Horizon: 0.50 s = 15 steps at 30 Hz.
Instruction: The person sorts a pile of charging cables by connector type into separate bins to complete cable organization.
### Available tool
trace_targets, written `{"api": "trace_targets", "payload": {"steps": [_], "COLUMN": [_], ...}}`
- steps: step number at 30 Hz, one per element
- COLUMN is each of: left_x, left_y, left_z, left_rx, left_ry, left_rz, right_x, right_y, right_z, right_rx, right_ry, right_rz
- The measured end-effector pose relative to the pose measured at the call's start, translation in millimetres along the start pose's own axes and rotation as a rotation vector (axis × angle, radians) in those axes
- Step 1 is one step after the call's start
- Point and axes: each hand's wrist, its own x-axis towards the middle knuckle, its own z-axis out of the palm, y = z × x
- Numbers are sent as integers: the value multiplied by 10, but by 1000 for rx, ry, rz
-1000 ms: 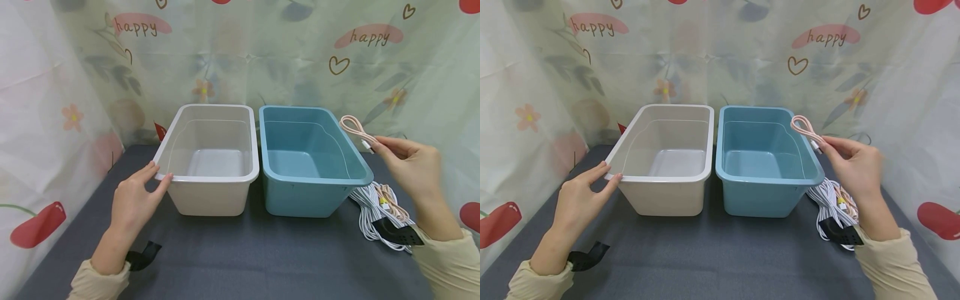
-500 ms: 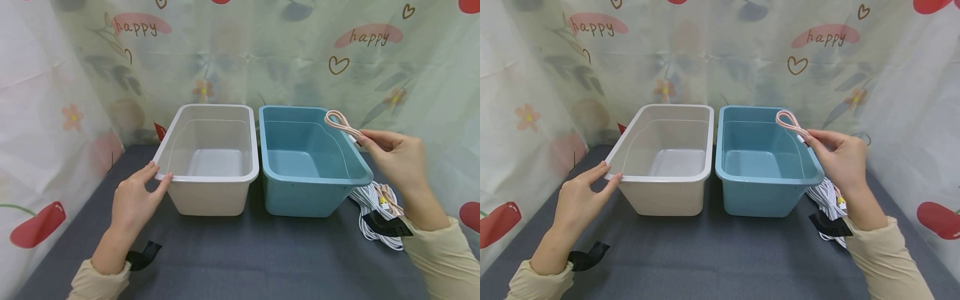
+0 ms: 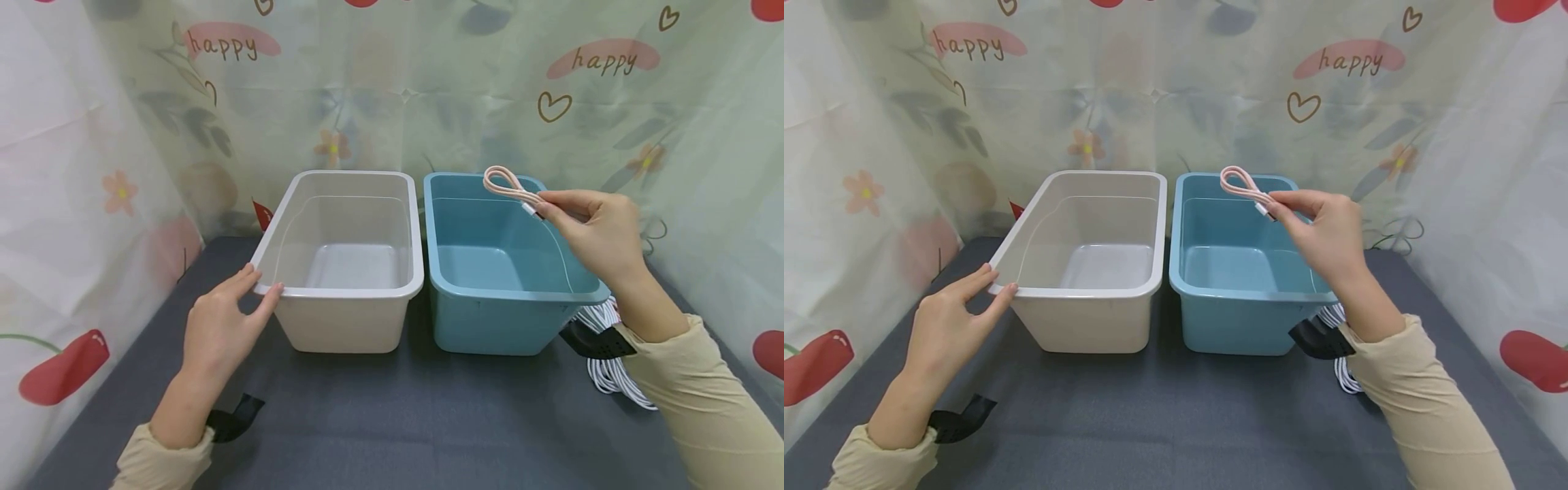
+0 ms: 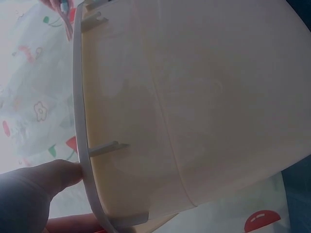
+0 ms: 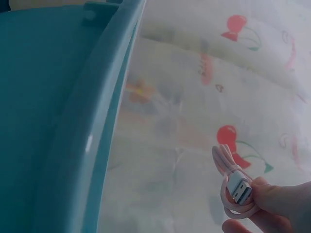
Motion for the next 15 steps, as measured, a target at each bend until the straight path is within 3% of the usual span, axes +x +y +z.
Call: {"api": "trace_targets", "payload": {"steps": [5,15], "left_x": [-2,-8], "left_y": [-5,-16], "left_z": [5,10], "left_rx": [-3,0], "left_ry": [2,2], "left_rz": [2,1], "right_x": [123,356], "right_y": [-122,-323], "right_z": [132,427], "right_rx": [-81,-53], "right_ry": [-19,-104], "right_rz": [-47,-62]}}
